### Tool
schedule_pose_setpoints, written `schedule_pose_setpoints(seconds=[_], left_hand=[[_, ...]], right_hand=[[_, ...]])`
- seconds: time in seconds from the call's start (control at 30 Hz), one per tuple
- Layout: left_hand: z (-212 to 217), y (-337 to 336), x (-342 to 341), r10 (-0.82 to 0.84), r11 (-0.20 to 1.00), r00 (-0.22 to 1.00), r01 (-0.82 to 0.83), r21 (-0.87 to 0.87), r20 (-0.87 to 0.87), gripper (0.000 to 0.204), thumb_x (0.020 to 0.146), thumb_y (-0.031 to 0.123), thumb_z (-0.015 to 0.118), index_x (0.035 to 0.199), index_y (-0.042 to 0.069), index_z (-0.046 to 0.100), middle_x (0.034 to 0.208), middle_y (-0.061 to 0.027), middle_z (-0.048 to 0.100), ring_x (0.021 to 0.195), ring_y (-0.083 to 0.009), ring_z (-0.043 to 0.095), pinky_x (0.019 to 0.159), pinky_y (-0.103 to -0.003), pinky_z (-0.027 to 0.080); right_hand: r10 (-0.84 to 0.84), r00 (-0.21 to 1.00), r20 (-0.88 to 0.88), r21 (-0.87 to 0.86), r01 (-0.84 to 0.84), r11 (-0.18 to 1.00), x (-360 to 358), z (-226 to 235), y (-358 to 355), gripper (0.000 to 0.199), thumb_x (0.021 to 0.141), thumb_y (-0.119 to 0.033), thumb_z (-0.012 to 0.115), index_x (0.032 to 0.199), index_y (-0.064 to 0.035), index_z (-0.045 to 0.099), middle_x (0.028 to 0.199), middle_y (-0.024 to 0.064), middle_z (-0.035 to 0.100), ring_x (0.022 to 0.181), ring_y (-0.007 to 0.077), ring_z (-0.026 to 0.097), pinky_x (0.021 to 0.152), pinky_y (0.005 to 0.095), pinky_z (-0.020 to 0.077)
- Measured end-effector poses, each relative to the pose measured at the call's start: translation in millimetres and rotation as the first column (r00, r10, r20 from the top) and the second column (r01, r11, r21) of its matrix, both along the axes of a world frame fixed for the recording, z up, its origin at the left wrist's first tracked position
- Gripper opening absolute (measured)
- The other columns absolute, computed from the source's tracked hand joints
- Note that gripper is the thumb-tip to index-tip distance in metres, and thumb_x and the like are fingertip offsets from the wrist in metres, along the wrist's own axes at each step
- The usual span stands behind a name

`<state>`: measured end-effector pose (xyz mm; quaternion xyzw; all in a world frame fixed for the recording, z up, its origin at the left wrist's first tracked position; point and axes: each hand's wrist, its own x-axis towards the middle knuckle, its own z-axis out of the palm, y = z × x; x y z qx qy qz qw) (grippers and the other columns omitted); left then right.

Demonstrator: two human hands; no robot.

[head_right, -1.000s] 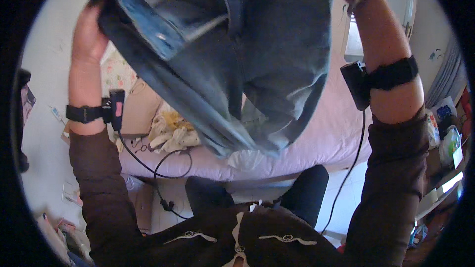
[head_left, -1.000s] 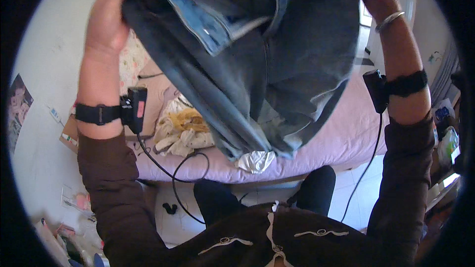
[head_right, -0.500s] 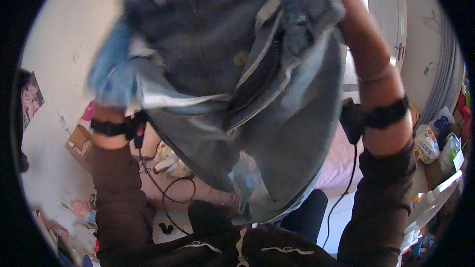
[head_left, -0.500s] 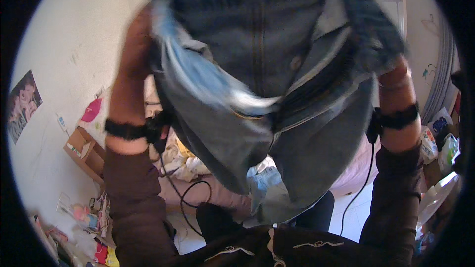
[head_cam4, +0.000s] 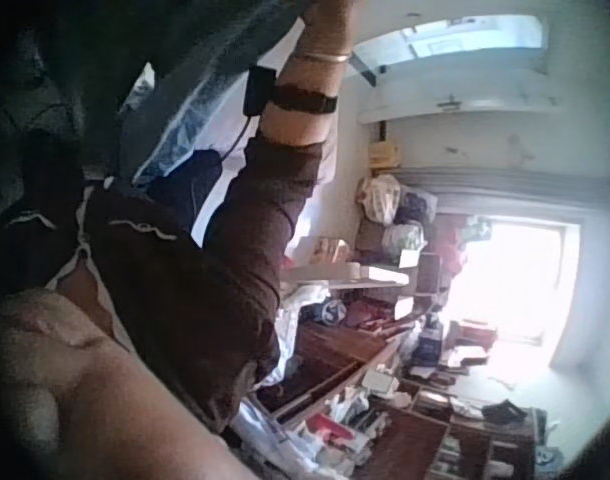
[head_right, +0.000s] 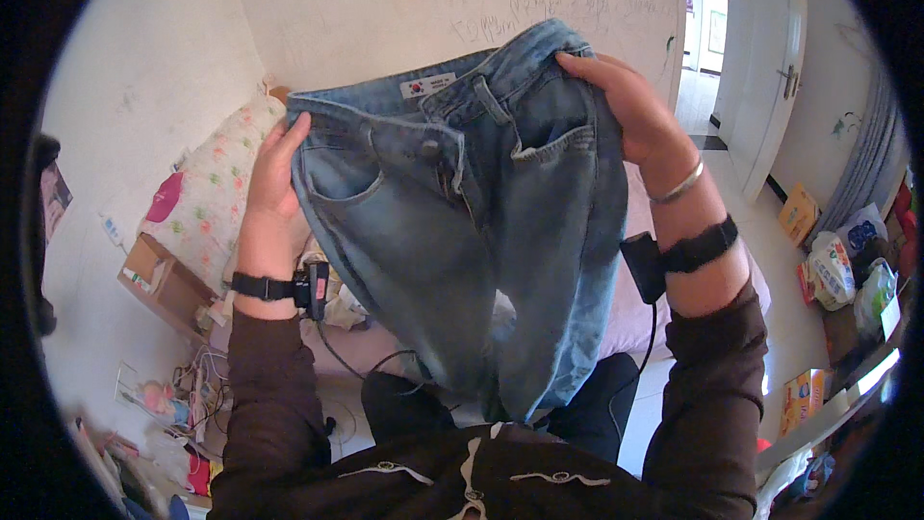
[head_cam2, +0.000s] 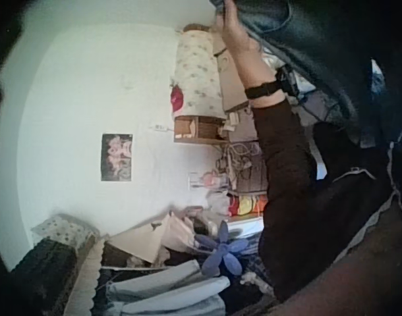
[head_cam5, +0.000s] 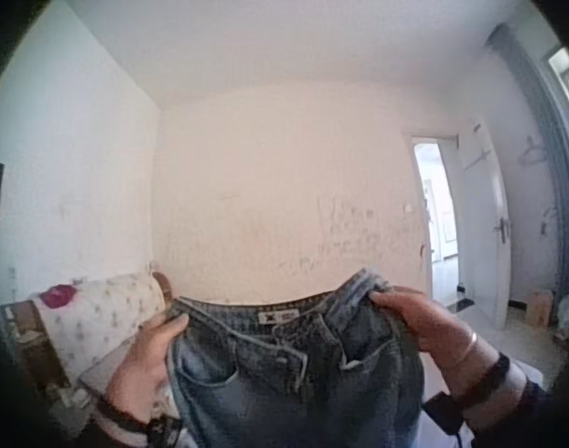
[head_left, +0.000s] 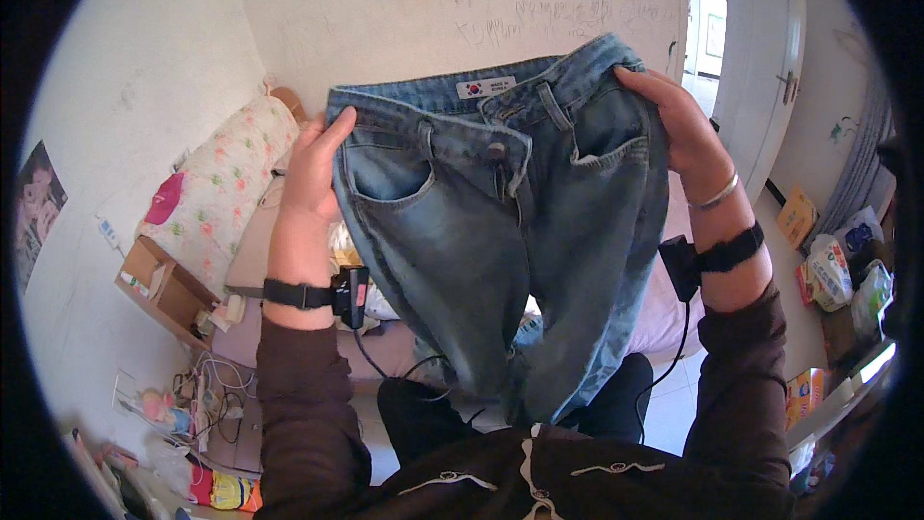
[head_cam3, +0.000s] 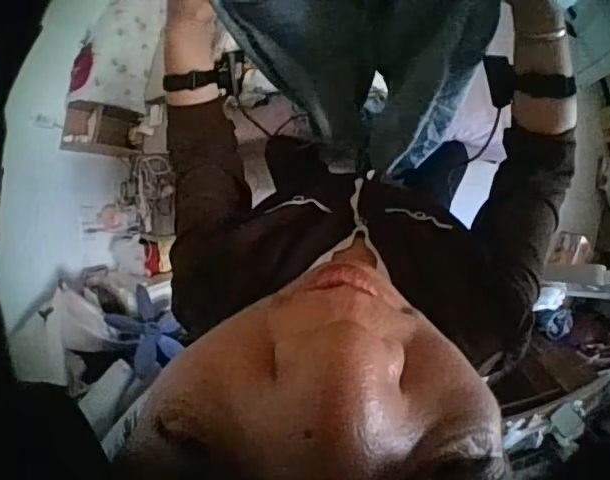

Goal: The person folds a pillowcase and several pieces of clothing on a bed. They handle a pillowcase, a pair of jeans, a white top, a yellow top, and a patterned sheet, folding each item and placing it on the bed.

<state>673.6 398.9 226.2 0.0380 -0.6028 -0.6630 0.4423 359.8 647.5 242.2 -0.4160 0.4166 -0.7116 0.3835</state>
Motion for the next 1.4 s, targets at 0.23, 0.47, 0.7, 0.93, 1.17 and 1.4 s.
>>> schedule_pose_setpoints(seconds=[0.23, 0.47, 0.7, 0.93, 1.17, 1.4], left_hand=[[-19.8, 1.4, 22.3, 0.29, 0.815, 0.95, -0.182, -0.55, 0.115, 0.029, 0.088, -0.008, 0.057, 0.114, 0.003, 0.062, 0.11, -0.0047, 0.065, 0.103, -0.0135, 0.059, 0.093, -0.029, 0.047], [-2.3, -21.0, 62.0, -0.013, 0.731, 0.979, 0.148, -0.666, 0.204, 0.028, 0.078, 0.004, 0.074, 0.076, 0.011, 0.047, 0.088, -0.0029, 0.058, 0.085, -0.0103, 0.056, 0.075, -0.025, 0.044], [-73.5, -63.9, -23.8, -0.009, 0.912, 0.91, -0.163, 0.377, 0.415, 0.011, 0.09, 0.017, 0.069, 0.087, 0.008, 0.064, 0.088, -0.0047, 0.068, 0.078, -0.0162, 0.066, 0.071, -0.032, 0.055], [-103.2, -75.2, -47.2, -0.021, 0.928, 0.937, -0.112, 0.356, 0.349, 0.018, 0.093, 0.017, 0.068, 0.102, 0.002, 0.066, 0.096, -0.0085, 0.07, 0.084, -0.0199, 0.068, 0.075, -0.035, 0.057], [-44.7, -0.9, -73.5, -0.158, 0.987, 0.963, 0.148, 0.061, 0.218, 0.025, 0.095, 0.026, 0.068, 0.106, 0.004, 0.064, 0.096, -0.0058, 0.067, 0.087, -0.0155, 0.066, 0.075, -0.032, 0.055], [-19.2, 71.7, -68.4, -0.037, 0.967, 0.976, 0.089, -0.239, 0.213, 0.033, 0.084, 0.022, 0.08, 0.105, 0.003, 0.062, 0.092, -0.0055, 0.065, 0.085, -0.0143, 0.066, 0.075, -0.025, 0.055]], right_hand=[[0.078, 0.985, -0.153, -0.116, -0.096, 0.989, -10.1, -22.4, -11.5, 0.034, 0.098, -0.02, 0.06, 0.121, 0.0059, 0.059, 0.114, 0.0155, 0.069, 0.097, 0.0227, 0.07, 0.086, 0.0324, 0.0589], [0.166, 0.957, -0.24, -0.292, -0.234, 0.927, -8.9, -27.5, 13.3, 0.036, 0.096, -0.015, 0.059, 0.125, 0.0067, 0.056, 0.113, 0.0162, 0.069, 0.099, 0.0234, 0.07, 0.092, 0.0321, 0.0558], [-0.076, 0.974, 0.214, 0.371, -0.009, 0.929, -39.4, -65.8, -82.6, 0.027, 0.098, -0.019, 0.056, 0.102, 0.0045, 0.068, 0.089, 0.0147, 0.073, 0.078, 0.0266, 0.072, 0.079, 0.0372, 0.0604], [-0.217, 0.926, 0.31, 0.368, 0.094, 0.925, -35.0, -124.2, -102.2, 0.027, 0.098, -0.02, 0.055, 0.102, 0.0033, 0.066, 0.093, 0.0164, 0.073, 0.08, 0.0264, 0.072, 0.078, 0.0385, 0.0603], [-0.203, 0.97, 0.13, -0.036, 0.209, 0.977, 53.4, -86.0, -95.6, 0.023, 0.088, -0.023, 0.071, 0.099, -0.0045, 0.062, 0.081, 0.0051, 0.062, 0.062, 0.0149, 0.057, 0.054, 0.03, 0.0477], [0.036, 0.913, -0.405, -0.232, -0.141, 0.962, 118.0, -64.8, -61.6, 0.056, 0.088, -0.017, 0.071, 0.131, 0.0026, 0.041, 0.098, 0.0146, 0.069, 0.086, 0.0193, 0.07, 0.077, 0.0304, 0.0557]])
